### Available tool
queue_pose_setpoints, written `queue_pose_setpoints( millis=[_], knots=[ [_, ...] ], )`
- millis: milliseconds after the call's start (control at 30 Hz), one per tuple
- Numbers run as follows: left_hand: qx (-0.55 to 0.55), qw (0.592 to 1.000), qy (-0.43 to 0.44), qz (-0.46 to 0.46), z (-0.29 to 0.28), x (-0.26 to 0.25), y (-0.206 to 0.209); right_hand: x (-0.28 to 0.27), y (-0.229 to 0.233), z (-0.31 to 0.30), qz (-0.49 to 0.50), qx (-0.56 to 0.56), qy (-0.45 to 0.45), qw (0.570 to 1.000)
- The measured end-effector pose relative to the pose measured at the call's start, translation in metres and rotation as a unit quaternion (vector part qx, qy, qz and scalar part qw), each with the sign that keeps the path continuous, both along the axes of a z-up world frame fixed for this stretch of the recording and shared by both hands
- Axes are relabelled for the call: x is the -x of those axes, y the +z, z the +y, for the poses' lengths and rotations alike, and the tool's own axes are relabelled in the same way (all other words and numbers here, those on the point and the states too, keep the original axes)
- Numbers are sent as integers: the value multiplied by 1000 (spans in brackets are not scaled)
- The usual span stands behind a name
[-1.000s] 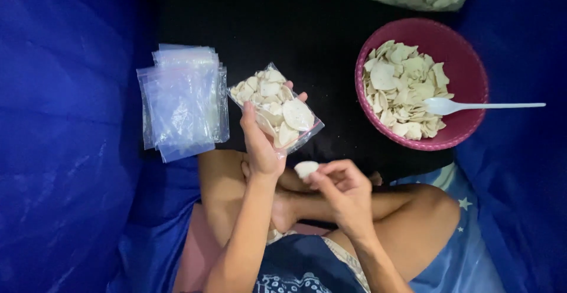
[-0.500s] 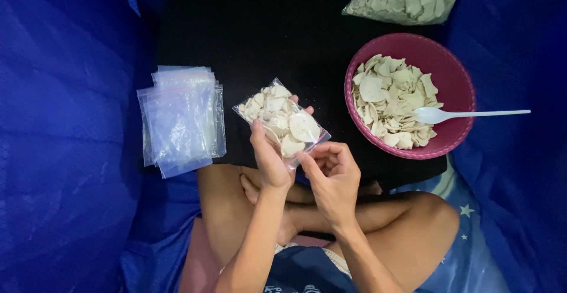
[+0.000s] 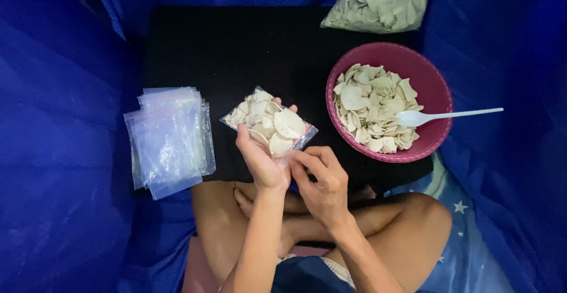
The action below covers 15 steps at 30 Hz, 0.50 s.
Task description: A person manually fills small plastic zip-lock bags with food chips from a bowl using a spoon and their hands, then seals the bags.
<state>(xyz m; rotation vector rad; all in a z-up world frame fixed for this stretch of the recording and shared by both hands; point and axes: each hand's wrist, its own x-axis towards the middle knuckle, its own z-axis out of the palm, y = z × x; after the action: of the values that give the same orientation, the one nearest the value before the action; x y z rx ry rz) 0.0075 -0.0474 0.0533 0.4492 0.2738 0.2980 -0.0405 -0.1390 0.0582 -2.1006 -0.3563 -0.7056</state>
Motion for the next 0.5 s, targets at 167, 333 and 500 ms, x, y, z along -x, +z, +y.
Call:
queue_pose_setpoints(
  millis=[167,333,500],
  knots=[
    [2,1000,8,24,6,-6,-9,1,18,-1,-10,16,40,999],
    [16,998,-23,48,13,-8,-5,6,24,-11,10,32,66,997],
    [12,997,-35,68,10,-11,-1,-11,41,-102,-43,182,-8,982]
  ],
)
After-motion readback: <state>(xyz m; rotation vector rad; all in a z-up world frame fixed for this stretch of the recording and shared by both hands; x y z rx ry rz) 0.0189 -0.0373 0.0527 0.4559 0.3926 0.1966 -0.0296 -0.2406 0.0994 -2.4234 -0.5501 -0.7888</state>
